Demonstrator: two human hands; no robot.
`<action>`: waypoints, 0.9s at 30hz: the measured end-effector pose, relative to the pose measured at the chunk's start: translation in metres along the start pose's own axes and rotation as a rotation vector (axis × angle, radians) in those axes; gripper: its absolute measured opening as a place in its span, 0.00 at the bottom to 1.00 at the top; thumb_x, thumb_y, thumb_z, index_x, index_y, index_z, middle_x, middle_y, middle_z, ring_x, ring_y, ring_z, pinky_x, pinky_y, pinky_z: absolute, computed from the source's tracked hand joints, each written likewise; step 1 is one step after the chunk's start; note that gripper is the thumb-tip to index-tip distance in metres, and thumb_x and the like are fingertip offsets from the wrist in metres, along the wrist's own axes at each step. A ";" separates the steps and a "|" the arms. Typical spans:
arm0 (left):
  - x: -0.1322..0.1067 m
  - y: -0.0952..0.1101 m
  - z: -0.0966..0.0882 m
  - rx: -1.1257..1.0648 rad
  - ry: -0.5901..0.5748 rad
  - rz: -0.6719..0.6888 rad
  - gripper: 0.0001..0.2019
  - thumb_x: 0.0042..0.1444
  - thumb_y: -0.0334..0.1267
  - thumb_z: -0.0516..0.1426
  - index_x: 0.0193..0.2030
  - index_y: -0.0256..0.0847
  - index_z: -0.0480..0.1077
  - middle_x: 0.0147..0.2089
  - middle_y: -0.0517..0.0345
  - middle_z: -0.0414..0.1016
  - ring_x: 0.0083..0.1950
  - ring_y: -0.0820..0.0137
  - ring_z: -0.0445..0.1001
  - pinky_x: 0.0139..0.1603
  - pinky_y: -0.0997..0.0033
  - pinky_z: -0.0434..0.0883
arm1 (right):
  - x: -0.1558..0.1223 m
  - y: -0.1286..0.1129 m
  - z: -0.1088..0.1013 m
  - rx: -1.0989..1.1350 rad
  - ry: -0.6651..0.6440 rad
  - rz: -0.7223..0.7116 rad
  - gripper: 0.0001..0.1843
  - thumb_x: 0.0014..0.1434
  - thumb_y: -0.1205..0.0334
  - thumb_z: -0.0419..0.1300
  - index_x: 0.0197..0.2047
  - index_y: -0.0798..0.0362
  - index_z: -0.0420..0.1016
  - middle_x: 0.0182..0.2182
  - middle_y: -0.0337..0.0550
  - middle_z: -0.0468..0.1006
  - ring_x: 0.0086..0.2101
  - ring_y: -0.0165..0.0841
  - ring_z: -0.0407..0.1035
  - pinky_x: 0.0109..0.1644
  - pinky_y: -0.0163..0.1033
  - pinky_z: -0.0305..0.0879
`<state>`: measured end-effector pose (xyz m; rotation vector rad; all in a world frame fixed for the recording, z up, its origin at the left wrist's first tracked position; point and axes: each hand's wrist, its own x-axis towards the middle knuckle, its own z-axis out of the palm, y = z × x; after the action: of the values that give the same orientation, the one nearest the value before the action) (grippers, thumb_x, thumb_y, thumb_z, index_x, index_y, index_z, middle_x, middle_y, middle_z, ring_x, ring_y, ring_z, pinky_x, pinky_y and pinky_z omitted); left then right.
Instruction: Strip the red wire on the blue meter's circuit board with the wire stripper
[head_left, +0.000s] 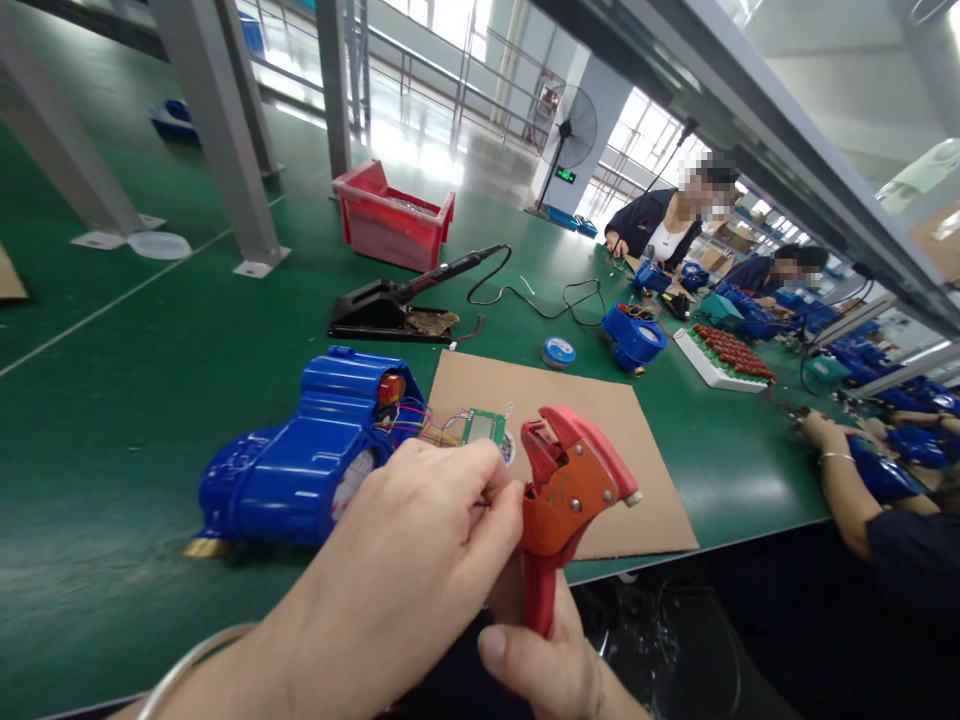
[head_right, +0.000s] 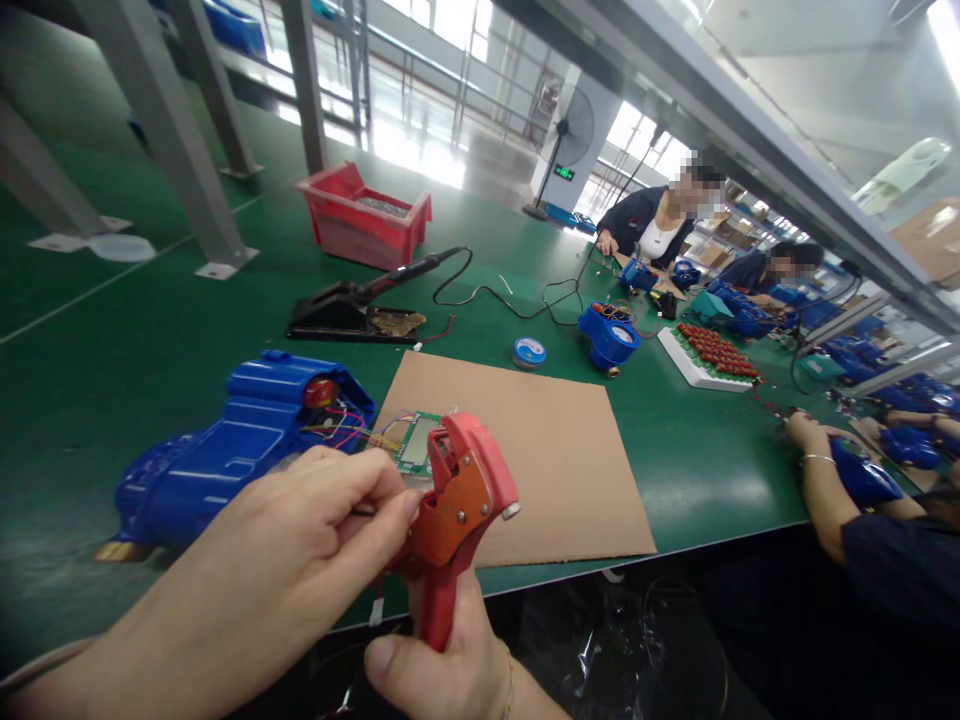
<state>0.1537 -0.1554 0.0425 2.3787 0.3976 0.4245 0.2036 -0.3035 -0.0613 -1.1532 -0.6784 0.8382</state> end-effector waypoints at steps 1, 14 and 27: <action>0.000 0.000 0.000 0.004 0.012 -0.014 0.18 0.60 0.48 0.45 0.23 0.44 0.65 0.24 0.55 0.72 0.30 0.62 0.69 0.30 0.66 0.59 | 0.000 0.001 0.000 -0.004 0.003 -0.001 0.50 0.50 0.41 0.69 0.71 0.49 0.62 0.55 0.54 0.79 0.65 0.52 0.64 0.71 0.59 0.57; 0.000 -0.003 0.003 0.031 -0.039 0.024 0.17 0.61 0.44 0.46 0.24 0.44 0.67 0.25 0.57 0.71 0.29 0.64 0.68 0.30 0.66 0.58 | 0.004 0.002 -0.002 0.139 0.002 -0.002 0.48 0.46 0.46 0.71 0.69 0.48 0.65 0.54 0.53 0.80 0.64 0.53 0.66 0.72 0.61 0.56; -0.003 0.000 0.004 0.013 -0.103 0.014 0.15 0.61 0.41 0.46 0.27 0.43 0.67 0.27 0.58 0.72 0.30 0.65 0.68 0.32 0.65 0.56 | 0.001 0.000 0.007 0.246 0.057 -0.060 0.38 0.48 0.52 0.70 0.62 0.50 0.73 0.49 0.51 0.83 0.59 0.50 0.71 0.71 0.58 0.58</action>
<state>0.1525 -0.1586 0.0390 2.4055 0.3368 0.3048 0.1984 -0.2995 -0.0592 -0.9275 -0.5437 0.8105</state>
